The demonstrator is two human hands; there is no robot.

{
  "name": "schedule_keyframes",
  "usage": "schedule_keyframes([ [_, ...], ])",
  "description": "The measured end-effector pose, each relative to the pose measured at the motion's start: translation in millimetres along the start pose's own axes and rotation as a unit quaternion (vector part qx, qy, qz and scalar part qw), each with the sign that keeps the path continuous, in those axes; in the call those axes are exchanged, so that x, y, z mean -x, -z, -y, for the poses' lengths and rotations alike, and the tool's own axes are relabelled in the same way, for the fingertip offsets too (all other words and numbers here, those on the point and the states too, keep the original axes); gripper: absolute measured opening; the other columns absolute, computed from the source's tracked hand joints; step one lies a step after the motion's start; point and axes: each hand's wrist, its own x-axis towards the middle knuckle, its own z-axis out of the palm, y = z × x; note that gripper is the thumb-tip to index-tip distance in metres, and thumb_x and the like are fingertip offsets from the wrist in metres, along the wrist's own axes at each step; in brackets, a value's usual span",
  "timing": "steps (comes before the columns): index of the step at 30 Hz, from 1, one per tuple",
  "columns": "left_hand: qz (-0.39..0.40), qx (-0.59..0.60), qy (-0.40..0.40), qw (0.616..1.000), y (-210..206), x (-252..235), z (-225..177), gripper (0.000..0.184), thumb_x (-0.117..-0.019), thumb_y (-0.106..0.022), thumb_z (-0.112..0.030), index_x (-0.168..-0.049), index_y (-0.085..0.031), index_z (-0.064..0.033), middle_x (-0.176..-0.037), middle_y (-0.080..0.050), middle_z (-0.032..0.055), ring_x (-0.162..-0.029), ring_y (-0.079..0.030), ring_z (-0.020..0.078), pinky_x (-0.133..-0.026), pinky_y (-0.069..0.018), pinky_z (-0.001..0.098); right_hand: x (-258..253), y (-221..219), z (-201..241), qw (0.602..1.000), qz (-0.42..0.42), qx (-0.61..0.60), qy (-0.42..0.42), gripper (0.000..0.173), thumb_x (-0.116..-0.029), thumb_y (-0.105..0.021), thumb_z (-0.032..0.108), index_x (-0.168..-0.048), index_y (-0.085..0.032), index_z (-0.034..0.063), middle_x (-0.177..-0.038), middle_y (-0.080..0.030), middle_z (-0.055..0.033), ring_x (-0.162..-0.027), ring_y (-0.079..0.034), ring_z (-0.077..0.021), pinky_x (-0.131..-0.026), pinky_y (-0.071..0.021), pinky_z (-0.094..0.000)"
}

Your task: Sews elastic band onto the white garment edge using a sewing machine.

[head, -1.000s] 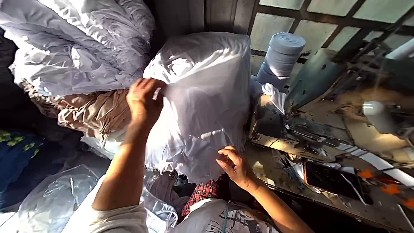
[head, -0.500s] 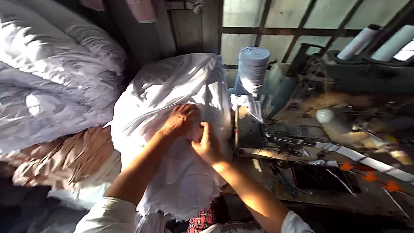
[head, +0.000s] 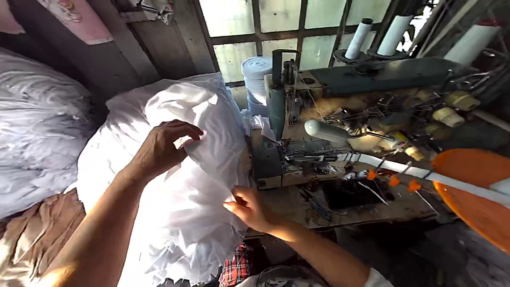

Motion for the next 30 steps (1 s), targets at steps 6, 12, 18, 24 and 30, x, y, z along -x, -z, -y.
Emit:
schedule_keyframes([
  [6, 0.086, 0.212, -0.040, 0.973, -18, 11, -43, 0.014, -0.0859, -0.069, -0.020, -0.088, -0.078, -0.0090, -0.091, -0.076, -0.0049, -0.094, -0.071, 0.0035, -0.099, -0.0551, 0.0291, 87, 95, 19, 0.983, -0.062, 0.116, -0.128, 0.019, -0.0977, -0.059, 0.011, -0.099, -0.066, -0.0068, -0.083, -0.066, -0.0066, -0.075, -0.062, -0.0036, -0.070, -0.0533, -0.0207],
  [12, 0.017, 0.391, -0.107, 0.914, -47, -46, -110, 0.008, -0.0961, -0.065, -0.007, -0.093, -0.069, -0.0010, -0.083, -0.068, -0.0056, -0.077, -0.061, -0.0075, -0.070, -0.0503, 0.0102, 117, 87, 55, 0.996, -0.048, -0.055, -0.054, 0.022, -0.1064, -0.053, 0.030, -0.122, -0.067, 0.0257, -0.111, -0.070, 0.0192, -0.103, -0.063, 0.0101, -0.089, -0.0528, -0.0132],
  [18, 0.155, 0.079, 0.133, 0.976, -128, -56, -84, 0.025, -0.0961, -0.072, -0.024, -0.099, -0.072, 0.0013, -0.087, -0.070, 0.0216, -0.086, -0.069, 0.0421, -0.078, -0.0519, 0.0651, 113, 83, 15, 0.947, -0.205, -0.054, -0.239, 0.009, -0.0958, -0.060, 0.006, -0.097, -0.066, 0.0003, -0.081, -0.066, 0.0044, -0.075, -0.063, 0.0004, -0.072, -0.0551, -0.0197],
  [24, -0.044, -0.009, -0.017, 0.999, -157, -20, -90, 0.017, -0.0949, -0.065, -0.013, -0.100, -0.073, 0.0005, -0.110, -0.070, 0.0191, -0.104, -0.066, 0.0384, -0.086, -0.0519, 0.0549, 115, 82, 7, 0.927, -0.243, -0.139, -0.250, 0.010, -0.1003, -0.056, 0.003, -0.105, -0.065, 0.0004, -0.088, -0.068, 0.0015, -0.081, -0.065, -0.0015, -0.078, -0.0557, -0.0191],
  [30, -0.010, 0.004, 0.031, 0.999, -173, 13, -134, 0.030, -0.1027, -0.051, -0.015, -0.112, -0.073, 0.0020, -0.127, -0.068, 0.0199, -0.123, -0.064, 0.0362, -0.099, -0.0523, 0.0512, 122, 86, 23, 0.924, -0.210, -0.210, -0.240, 0.015, -0.1002, -0.054, 0.005, -0.098, -0.068, 0.0101, -0.077, -0.065, 0.0103, -0.056, -0.051, 0.0069, -0.051, -0.0415, -0.0102],
])
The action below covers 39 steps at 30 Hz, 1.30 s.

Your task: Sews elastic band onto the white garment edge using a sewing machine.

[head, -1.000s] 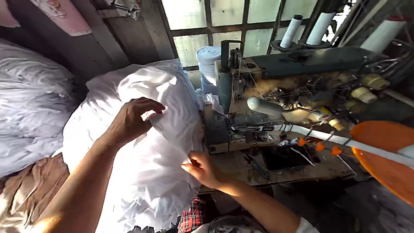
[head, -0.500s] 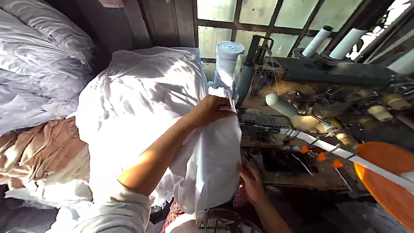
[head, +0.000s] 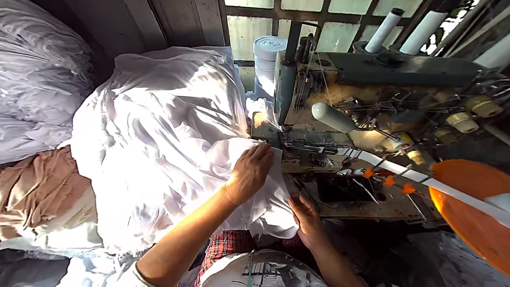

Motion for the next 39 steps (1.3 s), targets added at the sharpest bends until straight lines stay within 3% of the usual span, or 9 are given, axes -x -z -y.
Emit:
schedule_keyframes([
  [2, -0.031, 0.039, 0.011, 0.999, -10, 8, -2, 0.031, -0.1027, -0.050, -0.017, -0.115, -0.073, 0.0015, -0.128, -0.068, 0.0187, -0.127, -0.062, 0.0341, -0.105, -0.0495, 0.0487, 7, 9, 0, 0.999, 0.048, -0.015, 0.011, 0.016, -0.0995, -0.056, 0.006, -0.099, -0.071, 0.0130, -0.080, -0.068, 0.0107, -0.058, -0.054, 0.0075, -0.051, -0.0427, -0.0103],
  [5, -0.056, 0.111, -0.030, 0.992, -16, 7, -6, 0.028, -0.1018, -0.052, -0.015, -0.113, -0.074, -0.0008, -0.119, -0.072, 0.0154, -0.117, -0.067, 0.0279, -0.102, -0.0523, 0.0399, 10, 21, -2, 0.994, 0.106, 0.008, 0.034, 0.012, -0.1001, -0.061, 0.011, -0.104, -0.071, 0.0159, -0.082, -0.068, 0.0135, -0.058, -0.053, 0.0100, -0.052, -0.0443, -0.0085],
  [11, 0.007, 0.010, -0.014, 1.000, -17, -12, 4, 0.036, -0.1058, -0.046, -0.020, -0.126, -0.071, -0.0027, -0.135, -0.065, 0.0180, -0.135, -0.056, 0.0337, -0.116, -0.0414, 0.0474, -6, 13, -1, 0.998, -0.023, 0.059, 0.013, 0.013, -0.0989, -0.056, 0.003, -0.098, -0.069, 0.0057, -0.072, -0.064, 0.0103, -0.053, -0.049, 0.0072, -0.050, -0.0414, -0.0102],
  [15, -0.006, -0.052, 0.009, 0.999, -21, -9, -5, 0.041, -0.1072, -0.042, -0.024, -0.130, -0.069, -0.0049, -0.142, -0.062, 0.0150, -0.137, -0.054, 0.0354, -0.117, -0.0379, 0.0517, -11, 18, 4, 0.999, -0.023, 0.045, 0.015, 0.015, -0.0984, -0.056, 0.002, -0.096, -0.070, 0.0082, -0.076, -0.067, 0.0094, -0.056, -0.053, 0.0069, -0.052, -0.0433, -0.0104],
  [21, -0.041, -0.136, 0.035, 0.989, -32, -1, -21, 0.043, -0.1069, -0.041, -0.030, -0.128, -0.071, -0.0086, -0.136, -0.067, 0.0100, -0.129, -0.060, 0.0367, -0.103, -0.0468, 0.0548, -12, 28, 16, 0.999, -0.022, 0.029, 0.001, 0.017, -0.0987, -0.056, 0.004, -0.094, -0.072, 0.0090, -0.082, -0.071, 0.0060, -0.072, -0.065, 0.0022, -0.065, -0.0542, -0.0154],
  [25, -0.071, -0.158, 0.035, 0.984, -40, 2, -26, 0.045, -0.1071, -0.041, -0.033, -0.128, -0.071, -0.0069, -0.134, -0.069, 0.0109, -0.133, -0.058, 0.0345, -0.111, -0.0388, 0.0567, -14, 34, 13, 0.999, -0.009, 0.043, 0.019, 0.015, -0.0988, -0.057, 0.005, -0.095, -0.072, 0.0085, -0.083, -0.071, 0.0058, -0.075, -0.066, 0.0011, -0.069, -0.0553, -0.0168],
  [29, -0.052, -0.146, 0.015, 0.988, -44, -8, -22, 0.047, -0.1071, -0.040, -0.032, -0.128, -0.069, -0.0016, -0.136, -0.067, 0.0151, -0.130, -0.061, 0.0302, -0.105, -0.0464, 0.0471, -16, 34, 7, 0.999, -0.019, 0.036, 0.011, 0.016, -0.0991, -0.057, 0.005, -0.094, -0.071, 0.0097, -0.080, -0.069, 0.0073, -0.065, -0.060, 0.0042, -0.059, -0.0495, -0.0126],
  [32, -0.052, -0.140, 0.008, 0.989, -44, -12, -19, 0.046, -0.1066, -0.040, -0.033, -0.128, -0.071, -0.0053, -0.135, -0.067, 0.0138, -0.128, -0.061, 0.0291, -0.101, -0.0464, 0.0464, -15, 32, 5, 0.999, -0.026, 0.027, 0.007, 0.016, -0.0990, -0.056, 0.004, -0.094, -0.070, 0.0090, -0.077, -0.067, 0.0078, -0.058, -0.054, 0.0061, -0.052, -0.0436, -0.0104],
  [39, -0.041, -0.093, 0.004, 0.995, -38, -18, -12, 0.042, -0.1055, -0.044, -0.036, -0.124, -0.073, -0.0119, -0.133, -0.067, 0.0115, -0.127, -0.060, 0.0299, -0.103, -0.0452, 0.0483, -10, 32, -7, 0.997, -0.020, 0.078, 0.020, 0.015, -0.0991, -0.055, 0.005, -0.094, -0.068, 0.0117, -0.079, -0.065, 0.0107, -0.068, -0.059, 0.0049, -0.066, -0.0513, -0.0135],
])
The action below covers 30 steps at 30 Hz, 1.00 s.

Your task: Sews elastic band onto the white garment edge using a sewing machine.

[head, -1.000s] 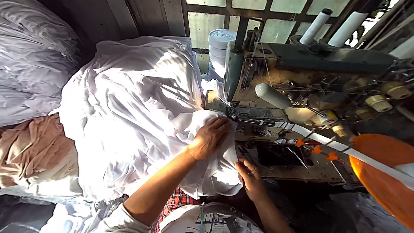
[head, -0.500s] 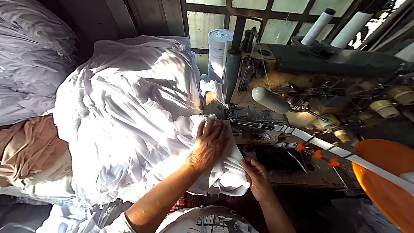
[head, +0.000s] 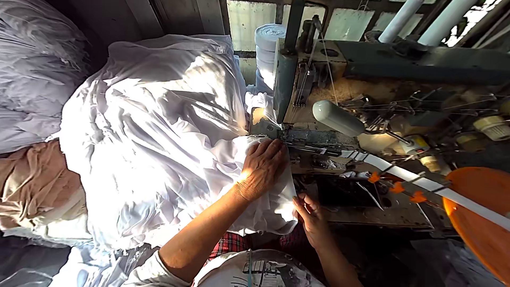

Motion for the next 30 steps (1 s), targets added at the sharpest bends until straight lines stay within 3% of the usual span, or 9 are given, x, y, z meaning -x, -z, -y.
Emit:
schedule_keyframes([
  [5, 0.042, 0.064, -0.002, 0.997, 14, -9, 8, 0.034, -0.1028, -0.044, -0.017, -0.116, -0.070, -0.0003, -0.132, -0.067, 0.0160, -0.129, -0.061, 0.0320, -0.106, -0.0474, 0.0486, -1, -5, -5, 0.999, 0.000, 0.038, 0.027, 0.010, -0.0976, -0.056, 0.003, -0.095, -0.065, 0.0067, -0.077, -0.064, 0.0089, -0.067, -0.060, 0.0037, -0.066, -0.0518, -0.0141],
  [8, 0.089, 0.116, 0.012, 0.989, 23, -19, 21, 0.034, -0.1011, -0.044, -0.009, -0.124, -0.064, 0.0074, -0.137, -0.064, 0.0210, -0.132, -0.060, 0.0336, -0.112, -0.0439, 0.0502, -7, -14, -4, 0.997, -0.019, 0.051, 0.053, 0.008, -0.0967, -0.059, 0.002, -0.094, -0.067, 0.0034, -0.073, -0.064, 0.0091, -0.063, -0.058, 0.0051, -0.062, -0.0507, -0.0130],
  [11, 0.144, 0.159, 0.031, 0.976, 29, -43, 38, 0.029, -0.1007, -0.049, -0.003, -0.125, -0.063, 0.0069, -0.122, -0.067, 0.0246, -0.115, -0.066, 0.0386, -0.099, -0.0511, 0.0556, -16, -22, -1, 0.992, -0.023, 0.068, 0.099, 0.009, -0.0967, -0.058, 0.001, -0.094, -0.067, -0.0005, -0.076, -0.066, 0.0073, -0.068, -0.060, 0.0060, -0.067, -0.0522, -0.0121],
  [13, 0.148, 0.185, 0.023, 0.971, 26, -59, 52, 0.025, -0.1002, -0.053, -0.003, -0.120, -0.064, 0.0081, -0.109, -0.069, 0.0270, -0.105, -0.069, 0.0420, -0.093, -0.0525, 0.0585, -22, -26, -1, 0.988, -0.026, 0.076, 0.130, 0.011, -0.0975, -0.058, 0.001, -0.095, -0.068, -0.0034, -0.080, -0.067, 0.0041, -0.073, -0.062, 0.0049, -0.071, -0.0534, -0.0130],
  [16, 0.146, 0.180, 0.001, 0.973, 21, -76, 65, 0.025, -0.0995, -0.053, -0.002, -0.117, -0.063, 0.0128, -0.109, -0.068, 0.0311, -0.108, -0.067, 0.0459, -0.097, -0.0499, 0.0595, -29, -31, 0, 0.985, -0.041, 0.097, 0.138, 0.013, -0.0981, -0.057, 0.001, -0.097, -0.068, -0.0066, -0.086, -0.070, 0.0000, -0.080, -0.065, 0.0041, -0.078, -0.0551, -0.0137],
  [22, 0.096, 0.195, -0.034, 0.976, 7, -102, 87, 0.018, -0.0951, -0.059, 0.002, -0.105, -0.067, 0.0138, -0.105, -0.069, 0.0312, -0.105, -0.068, 0.0456, -0.097, -0.0499, 0.0576, -39, -35, 0, 0.984, -0.029, 0.117, 0.134, 0.020, -0.1011, -0.055, 0.005, -0.090, -0.068, -0.0055, -0.075, -0.063, 0.0025, -0.069, -0.057, 0.0061, -0.068, -0.0491, -0.0121],
  [27, 0.062, 0.107, -0.004, 0.992, 3, -121, 97, 0.032, -0.0940, -0.060, -0.004, -0.118, -0.062, 0.0165, -0.117, -0.064, 0.0378, -0.114, -0.063, 0.0532, -0.098, -0.0461, 0.0642, -48, -35, 6, 0.994, 0.012, 0.077, 0.075, 0.023, -0.1039, -0.050, 0.005, -0.095, -0.067, -0.0063, -0.080, -0.065, 0.0020, -0.076, -0.061, 0.0040, -0.075, -0.0527, -0.0169],
  [30, 0.065, 0.046, -0.009, 0.997, 1, -136, 103, 0.048, -0.0936, -0.064, -0.016, -0.130, -0.057, 0.0140, -0.132, -0.058, 0.0376, -0.130, -0.052, 0.0525, -0.111, -0.0377, 0.0610, -47, -31, 12, 0.996, 0.048, 0.069, 0.035, 0.026, -0.1066, -0.045, 0.006, -0.100, -0.065, -0.0088, -0.084, -0.067, -0.0023, -0.080, -0.066, -0.0011, -0.077, -0.0570, -0.0219],
])
